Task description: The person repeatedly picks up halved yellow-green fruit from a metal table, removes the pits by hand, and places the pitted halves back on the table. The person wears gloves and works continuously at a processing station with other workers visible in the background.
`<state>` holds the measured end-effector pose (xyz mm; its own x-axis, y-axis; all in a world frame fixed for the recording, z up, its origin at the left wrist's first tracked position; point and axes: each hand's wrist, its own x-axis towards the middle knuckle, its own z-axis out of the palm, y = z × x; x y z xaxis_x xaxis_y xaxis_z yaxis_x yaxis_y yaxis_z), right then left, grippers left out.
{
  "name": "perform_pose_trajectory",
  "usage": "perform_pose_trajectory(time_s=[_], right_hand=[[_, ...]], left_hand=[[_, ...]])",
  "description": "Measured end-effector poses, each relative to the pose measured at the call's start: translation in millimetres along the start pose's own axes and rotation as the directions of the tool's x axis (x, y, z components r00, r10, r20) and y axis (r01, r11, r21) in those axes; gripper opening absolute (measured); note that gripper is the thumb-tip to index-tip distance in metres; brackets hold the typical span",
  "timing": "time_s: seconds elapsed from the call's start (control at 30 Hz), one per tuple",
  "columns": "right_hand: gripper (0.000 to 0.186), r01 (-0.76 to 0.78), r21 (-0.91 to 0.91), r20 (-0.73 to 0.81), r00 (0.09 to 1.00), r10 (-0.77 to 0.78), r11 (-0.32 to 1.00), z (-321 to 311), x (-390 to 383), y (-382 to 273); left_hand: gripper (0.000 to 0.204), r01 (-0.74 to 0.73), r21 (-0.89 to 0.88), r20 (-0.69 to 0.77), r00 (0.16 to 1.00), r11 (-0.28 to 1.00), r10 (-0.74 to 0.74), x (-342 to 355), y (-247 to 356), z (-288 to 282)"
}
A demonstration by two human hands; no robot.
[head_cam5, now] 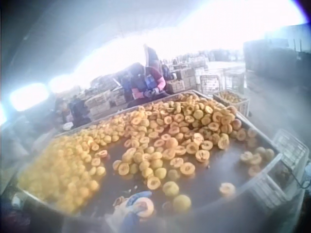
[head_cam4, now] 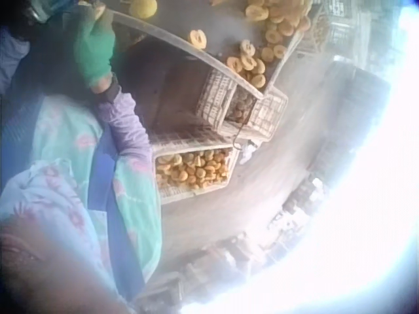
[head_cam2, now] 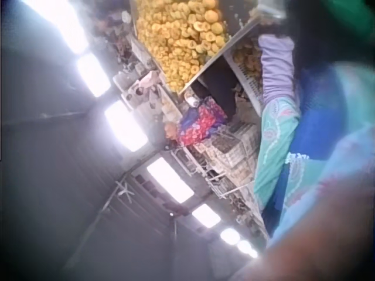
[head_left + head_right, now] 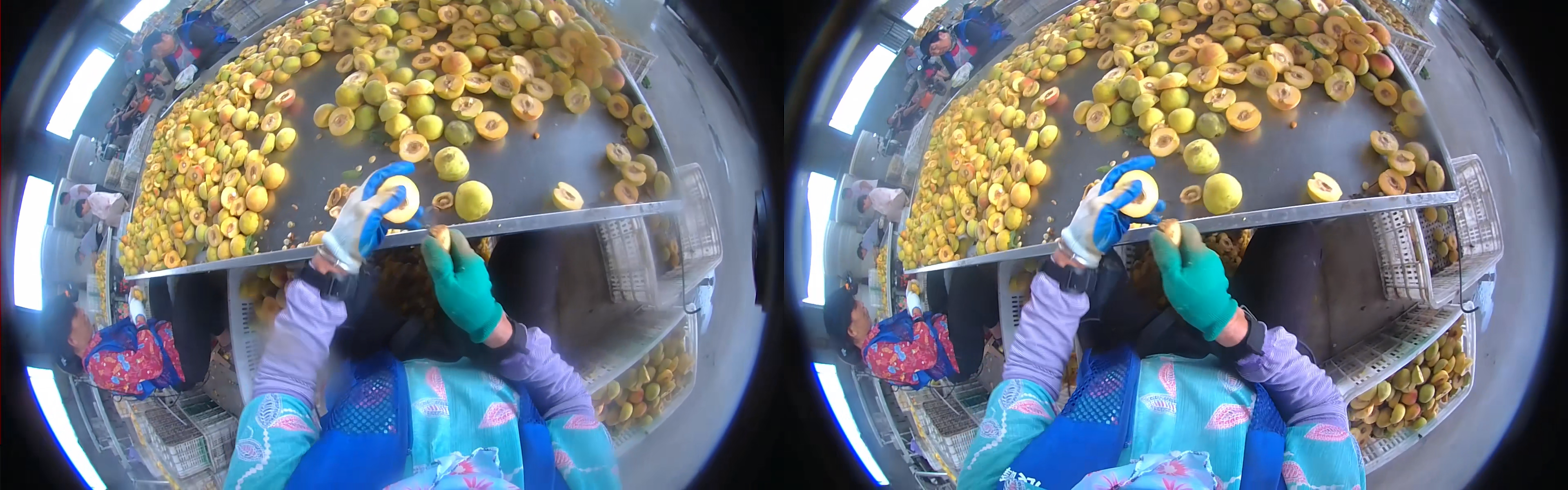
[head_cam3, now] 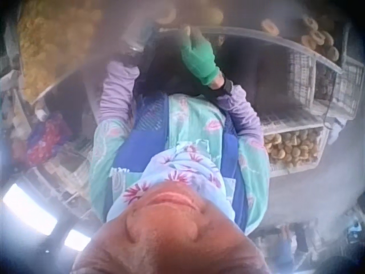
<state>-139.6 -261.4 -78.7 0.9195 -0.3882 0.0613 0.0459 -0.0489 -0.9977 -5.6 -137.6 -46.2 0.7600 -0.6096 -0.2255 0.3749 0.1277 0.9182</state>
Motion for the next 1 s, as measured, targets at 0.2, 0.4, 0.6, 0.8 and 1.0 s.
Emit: perform_pose_trajectory(time_s=[0.2,0.4,0.6,0.8,1.0], right_hand=[[0.035,-0.043,-0.155,0.176,0.982,0.070,0.987,18.1,-0.8,4.0],[0.036,-0.032,-0.004,0.231,0.973,0.032,0.999,15.5,-4.4,6.5],[0.032,-0.128,0.183,0.254,0.964,0.079,0.975,27.9,-9.1,4.9],[0.034,-0.355,0.505,0.296,0.927,0.229,0.787,38.0,-15.1,-1.4],[0.038,-0.642,0.517,0.469,0.766,0.440,0.567,30.1,-13.3,-20.9]], left_hand=[[0.035,-0.290,0.618,-0.003,0.929,0.731,0.371,-28.3,-40.9,-6.1],[0.022,-0.565,0.825,0.448,0.651,-0.003,0.613,-29.6,-19.4,0.0],[0.019,-0.491,0.802,0.164,0.729,0.340,0.665,-32.6,-23.0,13.4],[0.020,-0.483,0.716,0.169,0.820,0.503,0.546,-27.9,-19.7,14.4],[0.029,-0.491,0.637,0.227,0.857,0.595,0.463,-13.4,-16.3,5.8]])
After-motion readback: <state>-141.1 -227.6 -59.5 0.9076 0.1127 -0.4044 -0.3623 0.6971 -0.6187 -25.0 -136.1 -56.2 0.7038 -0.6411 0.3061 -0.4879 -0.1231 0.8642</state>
